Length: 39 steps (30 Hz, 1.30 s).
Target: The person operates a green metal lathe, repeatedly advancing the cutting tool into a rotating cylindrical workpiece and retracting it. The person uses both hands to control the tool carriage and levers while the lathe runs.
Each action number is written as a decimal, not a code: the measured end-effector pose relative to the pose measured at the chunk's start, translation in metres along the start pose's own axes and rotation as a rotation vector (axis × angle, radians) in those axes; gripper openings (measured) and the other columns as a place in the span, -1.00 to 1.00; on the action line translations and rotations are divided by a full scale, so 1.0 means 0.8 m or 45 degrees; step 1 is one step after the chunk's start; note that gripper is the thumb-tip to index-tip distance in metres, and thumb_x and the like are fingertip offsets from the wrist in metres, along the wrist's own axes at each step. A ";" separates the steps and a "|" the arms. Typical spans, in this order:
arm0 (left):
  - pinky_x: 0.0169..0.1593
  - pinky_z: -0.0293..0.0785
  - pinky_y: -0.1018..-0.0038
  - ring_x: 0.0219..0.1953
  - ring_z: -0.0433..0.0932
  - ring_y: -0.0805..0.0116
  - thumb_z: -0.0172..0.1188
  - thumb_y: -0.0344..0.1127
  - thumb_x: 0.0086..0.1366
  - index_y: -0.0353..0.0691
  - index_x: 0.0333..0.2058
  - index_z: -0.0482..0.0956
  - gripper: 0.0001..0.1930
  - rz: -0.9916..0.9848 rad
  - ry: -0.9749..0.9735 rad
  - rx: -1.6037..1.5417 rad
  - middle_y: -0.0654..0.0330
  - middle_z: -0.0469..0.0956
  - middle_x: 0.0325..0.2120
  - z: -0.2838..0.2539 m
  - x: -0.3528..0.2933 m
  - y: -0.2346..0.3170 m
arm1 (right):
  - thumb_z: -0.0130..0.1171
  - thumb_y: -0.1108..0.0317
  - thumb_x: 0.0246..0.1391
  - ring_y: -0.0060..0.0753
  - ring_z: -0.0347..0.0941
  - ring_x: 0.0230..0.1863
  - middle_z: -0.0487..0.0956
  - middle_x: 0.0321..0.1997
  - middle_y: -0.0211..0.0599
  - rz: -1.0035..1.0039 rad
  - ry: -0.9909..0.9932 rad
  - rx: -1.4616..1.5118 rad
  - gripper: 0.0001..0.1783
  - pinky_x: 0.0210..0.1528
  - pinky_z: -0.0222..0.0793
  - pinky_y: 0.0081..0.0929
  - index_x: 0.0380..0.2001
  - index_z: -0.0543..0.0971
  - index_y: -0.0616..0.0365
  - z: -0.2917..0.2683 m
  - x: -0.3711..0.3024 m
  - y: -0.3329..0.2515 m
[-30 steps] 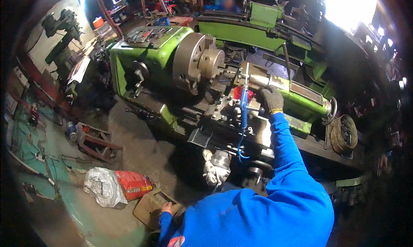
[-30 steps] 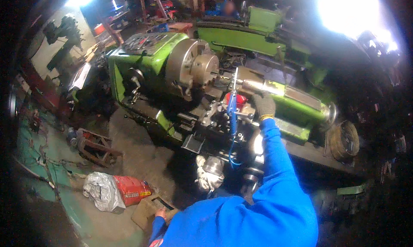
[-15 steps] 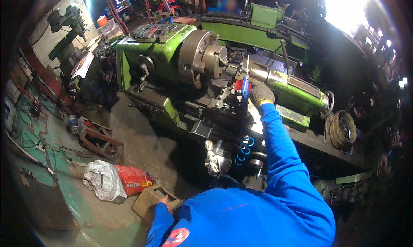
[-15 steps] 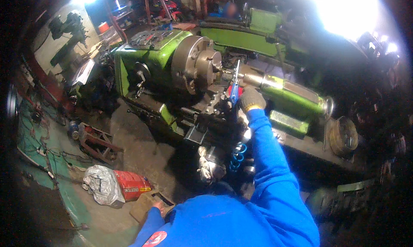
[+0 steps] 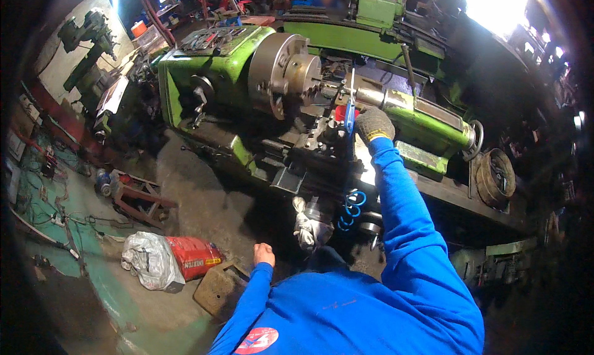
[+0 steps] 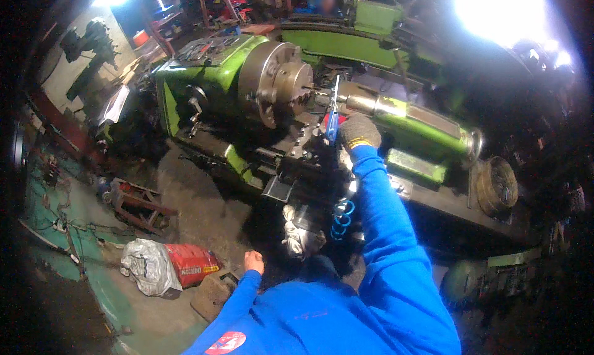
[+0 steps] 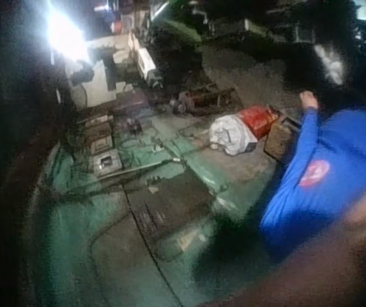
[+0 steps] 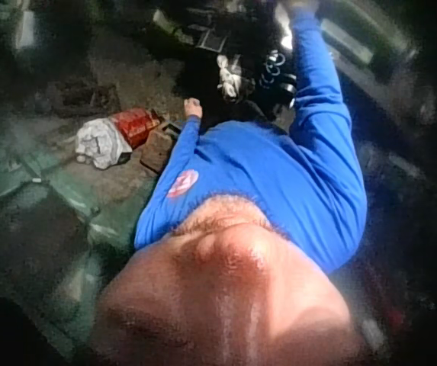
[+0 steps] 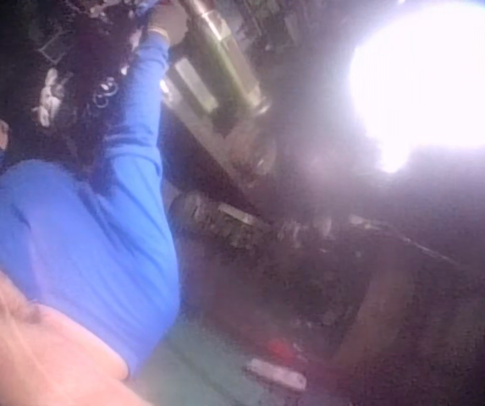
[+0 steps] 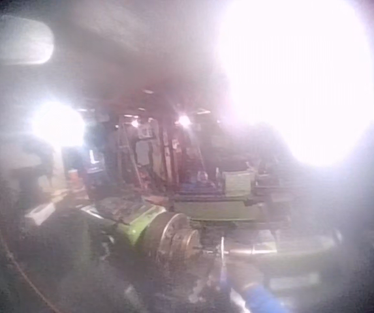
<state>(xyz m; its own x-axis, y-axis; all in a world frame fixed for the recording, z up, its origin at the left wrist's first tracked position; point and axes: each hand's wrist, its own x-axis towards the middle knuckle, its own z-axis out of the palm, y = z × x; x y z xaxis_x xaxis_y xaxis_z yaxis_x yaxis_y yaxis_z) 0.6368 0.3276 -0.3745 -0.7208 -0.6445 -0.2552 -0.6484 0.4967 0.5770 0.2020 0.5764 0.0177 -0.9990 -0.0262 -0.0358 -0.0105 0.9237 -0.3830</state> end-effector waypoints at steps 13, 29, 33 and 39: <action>0.08 0.54 0.17 -0.17 0.64 0.00 0.48 -0.26 0.21 -0.18 -0.29 0.58 -0.75 -0.457 0.007 -0.089 0.03 0.63 -0.31 -0.020 -0.028 -0.080 | 0.08 -0.03 0.26 0.13 0.60 0.21 0.65 0.19 0.04 -0.043 0.177 0.141 -0.49 0.25 0.50 0.04 0.12 0.67 0.01 0.013 0.000 0.007; 0.14 0.54 0.17 0.01 0.61 0.03 0.41 -0.25 0.32 -0.25 -0.01 0.62 -0.67 -0.048 0.452 -0.522 -0.02 0.62 -0.05 -0.020 0.028 0.009 | 0.02 -0.06 0.34 0.18 0.49 0.23 0.56 0.24 -0.02 -0.315 0.635 -0.031 -0.47 0.30 0.36 -0.03 0.10 0.63 0.10 0.034 0.033 0.020; 0.06 0.59 0.33 -0.08 0.66 0.22 0.34 -0.35 0.37 -0.25 0.01 0.63 -0.73 0.171 0.418 -0.768 0.07 0.66 -0.08 -0.043 0.028 0.129 | 0.14 0.18 0.15 0.13 0.48 0.17 0.57 0.06 0.03 -0.538 0.806 0.739 -0.58 0.25 0.40 -0.07 -0.02 0.62 0.22 0.050 0.026 0.091; 0.19 0.52 0.40 0.09 0.62 0.36 0.27 -0.29 0.47 -0.31 0.12 0.62 -0.67 0.596 -0.298 -1.115 0.14 0.67 0.06 -0.077 -0.032 0.315 | -0.16 -0.47 0.36 0.14 0.27 0.42 0.27 0.51 0.15 -0.029 -0.193 3.318 0.00 0.57 0.11 0.20 0.53 0.12 0.10 -0.026 -0.179 0.105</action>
<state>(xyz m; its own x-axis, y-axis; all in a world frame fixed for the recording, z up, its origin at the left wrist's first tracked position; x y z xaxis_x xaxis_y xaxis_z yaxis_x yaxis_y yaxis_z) 0.5074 0.4331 -0.1747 -0.9467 -0.3181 0.0503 0.0500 0.0091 0.9987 0.3432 0.6659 0.0095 -0.9908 -0.1351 -0.0044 0.1344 -0.9815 -0.1362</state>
